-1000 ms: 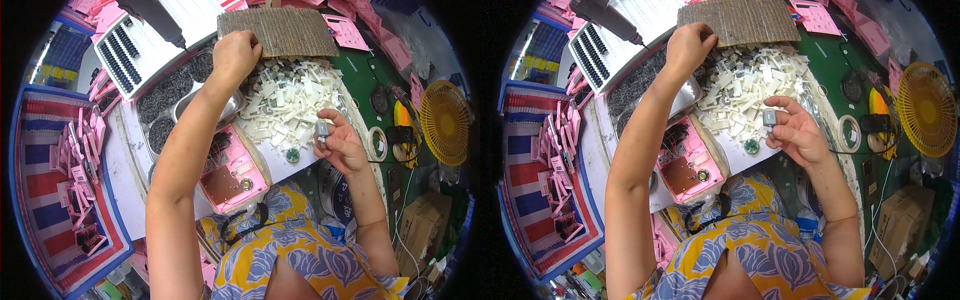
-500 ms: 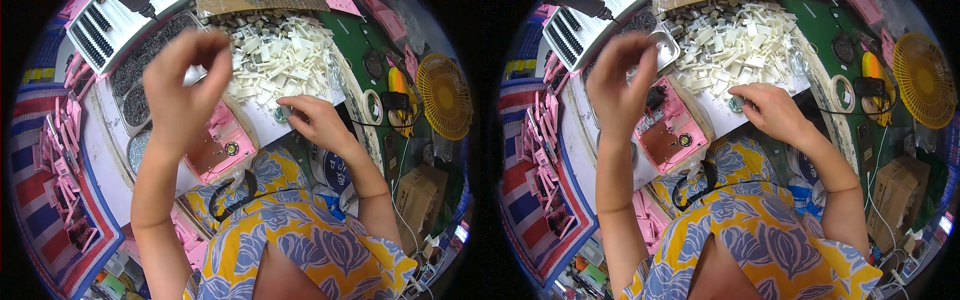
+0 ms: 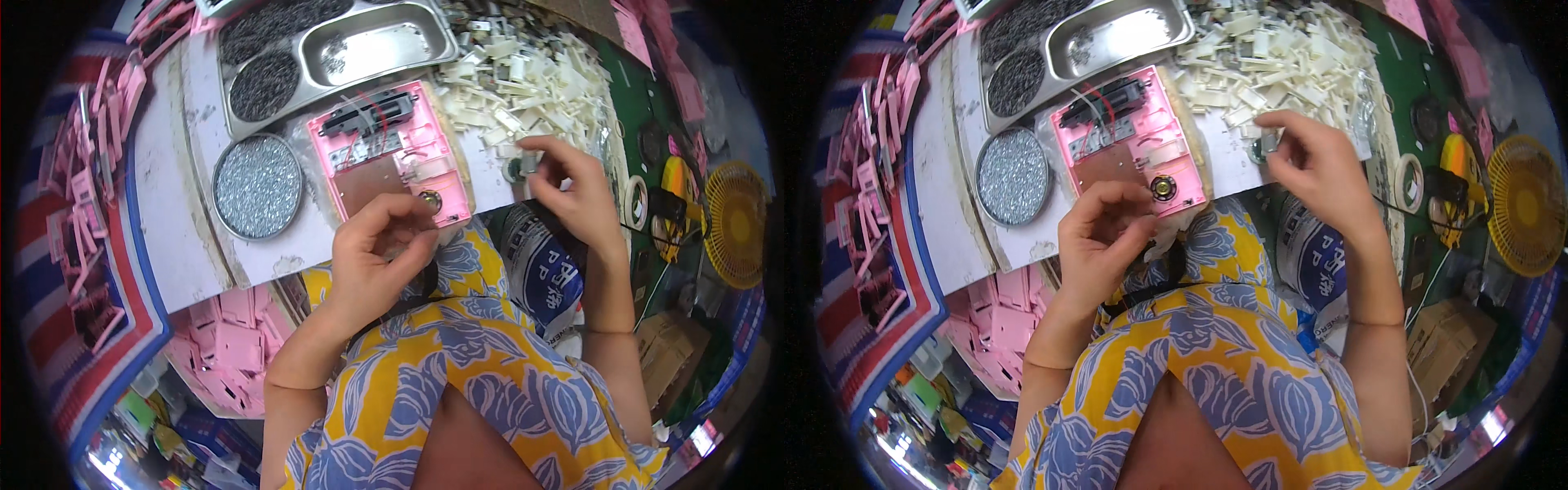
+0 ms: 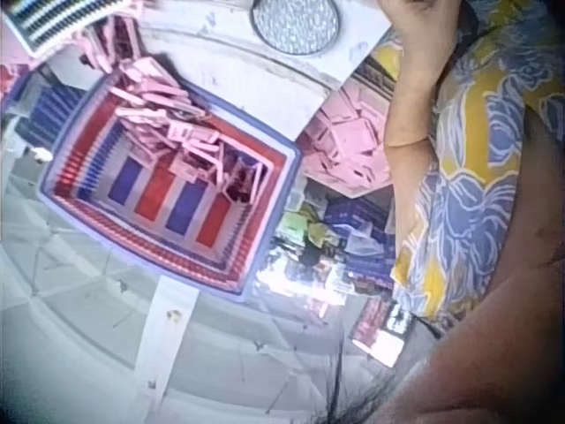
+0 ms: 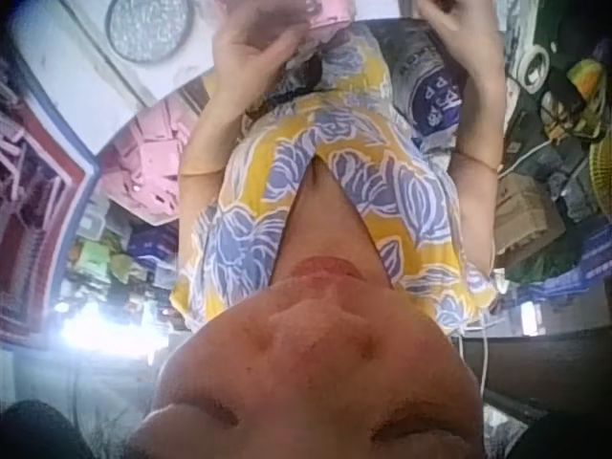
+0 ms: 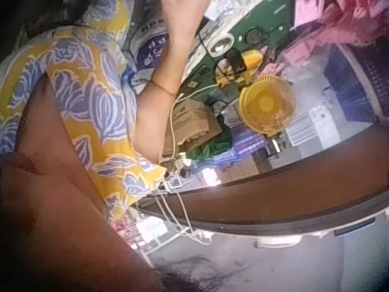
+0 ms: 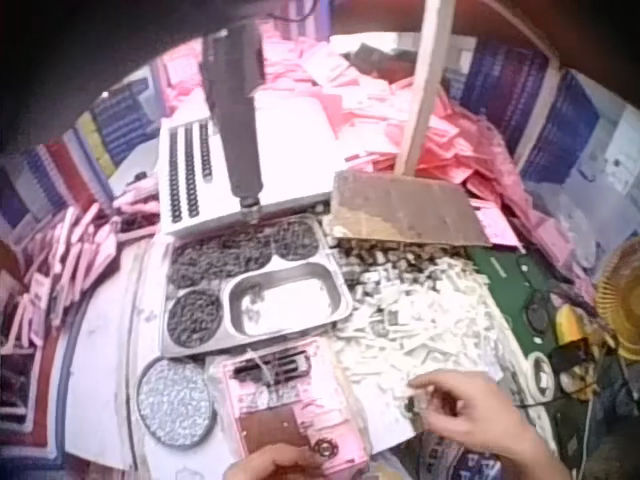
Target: Assembling components of a pink toy device, involving soldering wires and securing internal parts.
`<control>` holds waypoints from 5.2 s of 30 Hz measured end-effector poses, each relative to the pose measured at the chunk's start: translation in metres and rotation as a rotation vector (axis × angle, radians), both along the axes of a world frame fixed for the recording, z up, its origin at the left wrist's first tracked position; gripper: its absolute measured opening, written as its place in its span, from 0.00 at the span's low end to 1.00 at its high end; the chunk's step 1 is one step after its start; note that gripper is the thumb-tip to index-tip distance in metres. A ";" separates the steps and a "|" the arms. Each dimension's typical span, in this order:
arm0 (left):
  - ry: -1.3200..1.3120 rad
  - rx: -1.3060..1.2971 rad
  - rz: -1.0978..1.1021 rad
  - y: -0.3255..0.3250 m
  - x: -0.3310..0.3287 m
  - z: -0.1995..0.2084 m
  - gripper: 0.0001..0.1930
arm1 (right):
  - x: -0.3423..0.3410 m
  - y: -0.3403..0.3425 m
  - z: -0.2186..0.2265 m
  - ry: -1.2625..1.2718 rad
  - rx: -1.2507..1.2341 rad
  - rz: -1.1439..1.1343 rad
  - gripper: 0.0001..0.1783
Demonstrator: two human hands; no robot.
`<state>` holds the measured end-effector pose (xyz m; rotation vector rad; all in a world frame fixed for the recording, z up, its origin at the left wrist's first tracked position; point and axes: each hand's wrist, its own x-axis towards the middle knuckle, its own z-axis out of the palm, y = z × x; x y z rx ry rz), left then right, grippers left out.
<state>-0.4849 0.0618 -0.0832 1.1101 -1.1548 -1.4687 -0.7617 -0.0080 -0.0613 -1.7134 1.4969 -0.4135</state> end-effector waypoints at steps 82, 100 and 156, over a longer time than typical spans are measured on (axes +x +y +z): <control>-0.787 -0.728 0.391 -0.034 0.039 -0.036 0.11 | 0.091 -0.056 -0.019 0.137 -0.637 0.444 0.12; -0.519 -0.483 0.199 -0.083 0.036 -0.006 0.04 | 0.126 -0.042 -0.030 0.035 -0.799 0.342 0.10; -0.514 -0.263 0.193 -0.054 0.013 -0.014 0.05 | -0.214 -0.001 -0.016 -0.905 -0.593 -1.276 0.06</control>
